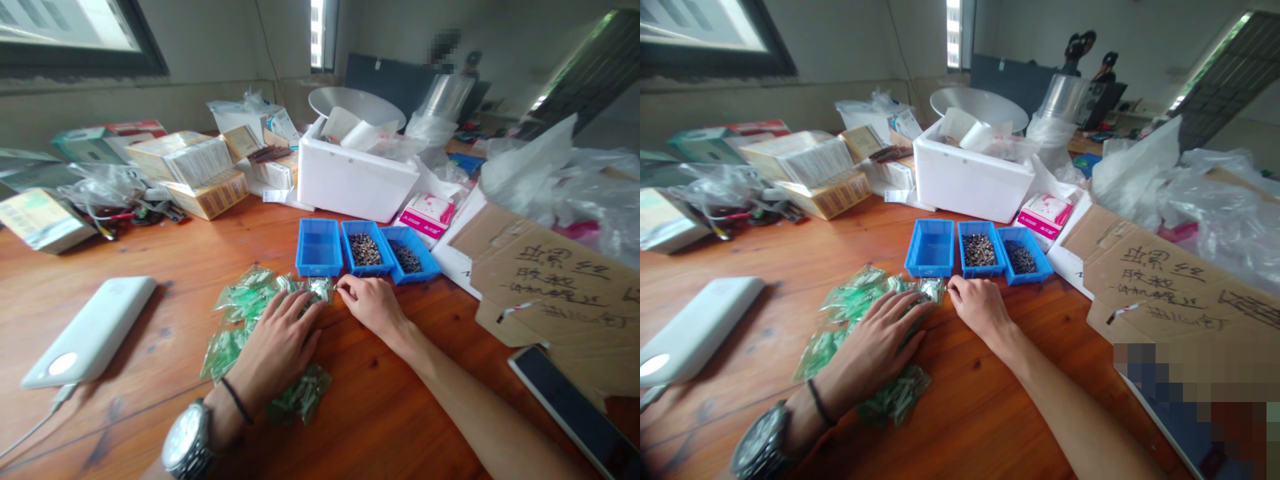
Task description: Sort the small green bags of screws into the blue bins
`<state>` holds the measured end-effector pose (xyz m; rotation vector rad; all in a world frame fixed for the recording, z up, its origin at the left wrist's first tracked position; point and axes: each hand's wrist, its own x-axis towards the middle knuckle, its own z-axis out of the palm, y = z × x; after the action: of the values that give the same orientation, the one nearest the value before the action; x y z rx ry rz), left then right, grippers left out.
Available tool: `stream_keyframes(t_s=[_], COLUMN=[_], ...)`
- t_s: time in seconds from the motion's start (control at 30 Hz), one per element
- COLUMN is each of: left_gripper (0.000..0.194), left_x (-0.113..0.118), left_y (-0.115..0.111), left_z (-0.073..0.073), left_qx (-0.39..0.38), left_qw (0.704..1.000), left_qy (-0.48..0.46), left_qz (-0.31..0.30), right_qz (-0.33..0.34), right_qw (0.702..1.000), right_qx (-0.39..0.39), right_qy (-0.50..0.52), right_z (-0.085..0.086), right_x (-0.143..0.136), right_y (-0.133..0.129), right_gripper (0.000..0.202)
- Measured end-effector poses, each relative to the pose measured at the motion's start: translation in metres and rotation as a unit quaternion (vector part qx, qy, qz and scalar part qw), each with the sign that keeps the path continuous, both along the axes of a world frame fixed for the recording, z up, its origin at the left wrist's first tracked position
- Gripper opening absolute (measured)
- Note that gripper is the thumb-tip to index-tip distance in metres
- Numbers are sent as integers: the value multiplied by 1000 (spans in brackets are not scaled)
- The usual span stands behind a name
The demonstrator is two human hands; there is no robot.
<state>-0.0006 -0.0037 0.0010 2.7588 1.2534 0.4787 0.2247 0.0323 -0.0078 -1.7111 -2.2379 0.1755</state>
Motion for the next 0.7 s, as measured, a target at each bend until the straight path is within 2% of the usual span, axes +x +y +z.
stream_keyframes(t_s=[0.37,0.43,0.5,0.53,0.57,0.63,0.67,0.7], left_gripper=[40,40,40,40,39,39,39,39], left_x=[-1,-1,-1,-1,-1,-1,-1,-1], left_y=[1,1,1,1,1,0,0,0], left_z=[-3,-2,-1,-1,-1,-1,-1,-1], left_qx=[13,9,8,9,9,9,8,8], left_qw=[1000,1000,1000,1000,1000,1000,1000,1000], left_qy=[-20,-14,-12,-13,-15,-16,-15,-13], left_qz=[-5,-8,-6,-5,-4,-4,-5,-4], right_qz=[-14,-16,-3,10,27,60,70,79], right_qw=[1000,998,984,963,929,828,779,743], right_qx=[5,14,13,-7,-38,-125,-154,-174], right_qy=[11,55,177,268,367,543,603,641], right_z=[0,4,11,16,21,33,39,44], right_x=[-7,-6,-3,-2,0,3,4,4], right_y=[2,2,1,1,0,-1,-2,-3], right_gripper=[16,14,14,16,20,29,30,29])
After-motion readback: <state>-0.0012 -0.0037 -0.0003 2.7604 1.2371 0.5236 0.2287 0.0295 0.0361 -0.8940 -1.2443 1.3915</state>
